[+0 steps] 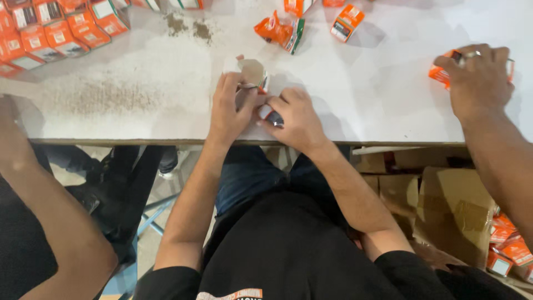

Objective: The person folds small orange cardboard boxes at a work table, pressing the flaps and creases to shape each box by hand and placing the finished box onto a large pile of folded boxes on the table. Coworkers alongside fold boxes as well, and folded boxes accumulate in cardboard cartons beside the table.

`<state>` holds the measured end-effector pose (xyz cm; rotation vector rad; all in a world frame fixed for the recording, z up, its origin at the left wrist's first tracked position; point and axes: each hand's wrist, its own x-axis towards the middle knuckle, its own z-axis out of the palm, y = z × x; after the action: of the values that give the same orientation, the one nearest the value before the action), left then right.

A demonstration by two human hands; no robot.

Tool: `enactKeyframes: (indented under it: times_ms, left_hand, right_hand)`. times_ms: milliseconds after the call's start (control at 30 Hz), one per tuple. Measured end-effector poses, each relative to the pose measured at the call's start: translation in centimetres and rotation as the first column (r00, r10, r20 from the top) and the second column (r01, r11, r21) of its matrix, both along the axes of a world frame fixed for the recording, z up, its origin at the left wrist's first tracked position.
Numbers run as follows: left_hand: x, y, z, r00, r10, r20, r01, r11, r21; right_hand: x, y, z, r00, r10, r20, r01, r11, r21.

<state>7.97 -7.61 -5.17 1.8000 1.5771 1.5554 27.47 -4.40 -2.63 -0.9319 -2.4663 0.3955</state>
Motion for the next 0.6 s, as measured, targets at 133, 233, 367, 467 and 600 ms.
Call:
enactKeyframes:
  times_ms: [133,233,367,467,600]
  left_hand:
    - [0.2,-1.0,1.4,0.990,-0.138,-0.014,0.138,0.990,0.005]
    - [-0.2,-1.6,3.3,0.963,-0.261,-0.061,0.254,0.962,-0.105]
    - [-0.7,-2.0,5.8,0.874,-0.398,-0.279,0.402,0.915,-0.044]
    - [-0.6,-1.5,7.1,0.802,-0.492,-0.338,0.509,0.859,-0.043]
    - [-0.1,-1.0,7.2,0.776,-0.528,-0.346,0.543,0.838,-0.060]
  right_hand:
    - [1.0,-0.9,0.7,0.945,-0.060,-0.322,0.092,0.992,0.086]
    - [1.6,-0.9,1.0,0.809,-0.200,-0.552,0.073,0.967,-0.243]
    - [2.6,-1.3,0.9,0.754,-0.411,-0.512,0.106,0.845,-0.523]
    - [2.8,-1.2,0.7,0.799,-0.292,-0.526,0.142,0.942,-0.305]
    - [2.9,-1.0,0.7,0.874,-0.154,-0.461,0.169,0.986,-0.009]
